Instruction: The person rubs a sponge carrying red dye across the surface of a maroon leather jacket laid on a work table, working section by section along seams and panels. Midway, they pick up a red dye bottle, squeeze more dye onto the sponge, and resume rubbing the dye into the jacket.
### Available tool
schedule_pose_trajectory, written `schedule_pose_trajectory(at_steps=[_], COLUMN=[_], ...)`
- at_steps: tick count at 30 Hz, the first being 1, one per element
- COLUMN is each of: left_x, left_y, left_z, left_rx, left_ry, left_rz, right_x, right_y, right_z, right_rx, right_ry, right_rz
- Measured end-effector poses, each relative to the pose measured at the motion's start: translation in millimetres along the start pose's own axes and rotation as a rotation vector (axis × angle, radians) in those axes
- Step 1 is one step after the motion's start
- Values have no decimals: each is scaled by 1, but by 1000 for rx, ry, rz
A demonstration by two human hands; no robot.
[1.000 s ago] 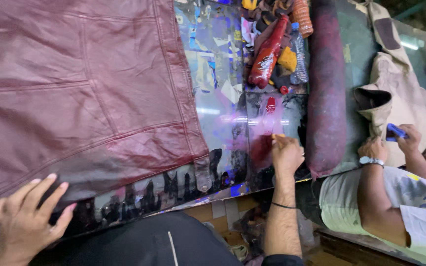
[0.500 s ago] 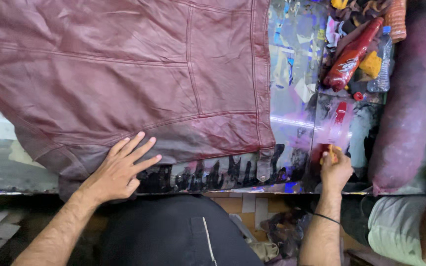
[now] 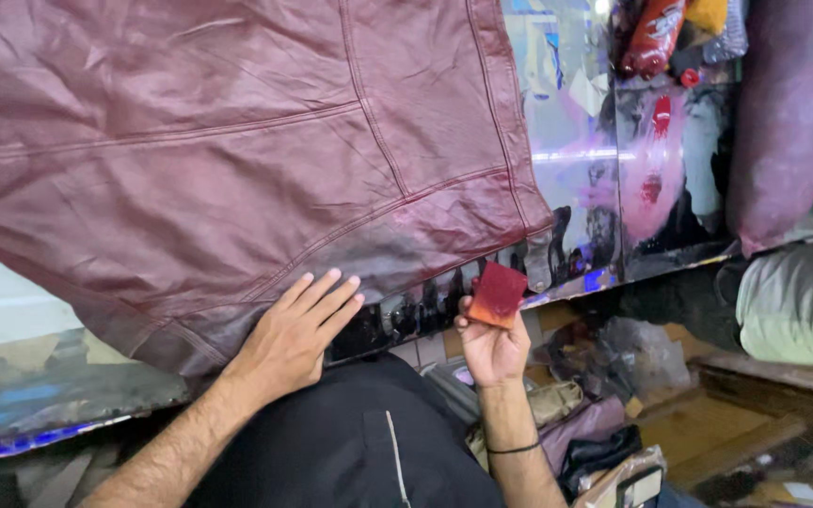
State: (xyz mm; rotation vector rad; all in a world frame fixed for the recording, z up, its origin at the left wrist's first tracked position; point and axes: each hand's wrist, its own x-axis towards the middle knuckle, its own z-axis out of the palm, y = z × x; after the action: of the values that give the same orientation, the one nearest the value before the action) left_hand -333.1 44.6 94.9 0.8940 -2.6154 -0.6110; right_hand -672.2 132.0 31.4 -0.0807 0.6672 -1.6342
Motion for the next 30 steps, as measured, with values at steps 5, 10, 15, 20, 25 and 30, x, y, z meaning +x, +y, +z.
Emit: schedule_pose_trajectory(at_steps=[5,10,15,20,25,30], left_x=[18,13,14,13,8,3], left_y=[-17,-17,-23,-26,-27,-30], left_z=[-30,-23,-2,7,13,19], left_rx=[-2,-7,-3,89,48,55], left_ry=[-225,-115,-21,105,101,113], left_rz=[23,66,-93,-108,-101,-66], right_x=[-13,-46,-51,-33,-17,-17], right_y=[27,70,94,103,118,117], right_z=[6,34,75,98,99,100], right_rx=[35,-113,-1184,-1815,-2101,-2077], right_ry=[-15,-10,-72,149,3,25], right_rz=[-65,-179,-545,-1011,-1095,-1107])
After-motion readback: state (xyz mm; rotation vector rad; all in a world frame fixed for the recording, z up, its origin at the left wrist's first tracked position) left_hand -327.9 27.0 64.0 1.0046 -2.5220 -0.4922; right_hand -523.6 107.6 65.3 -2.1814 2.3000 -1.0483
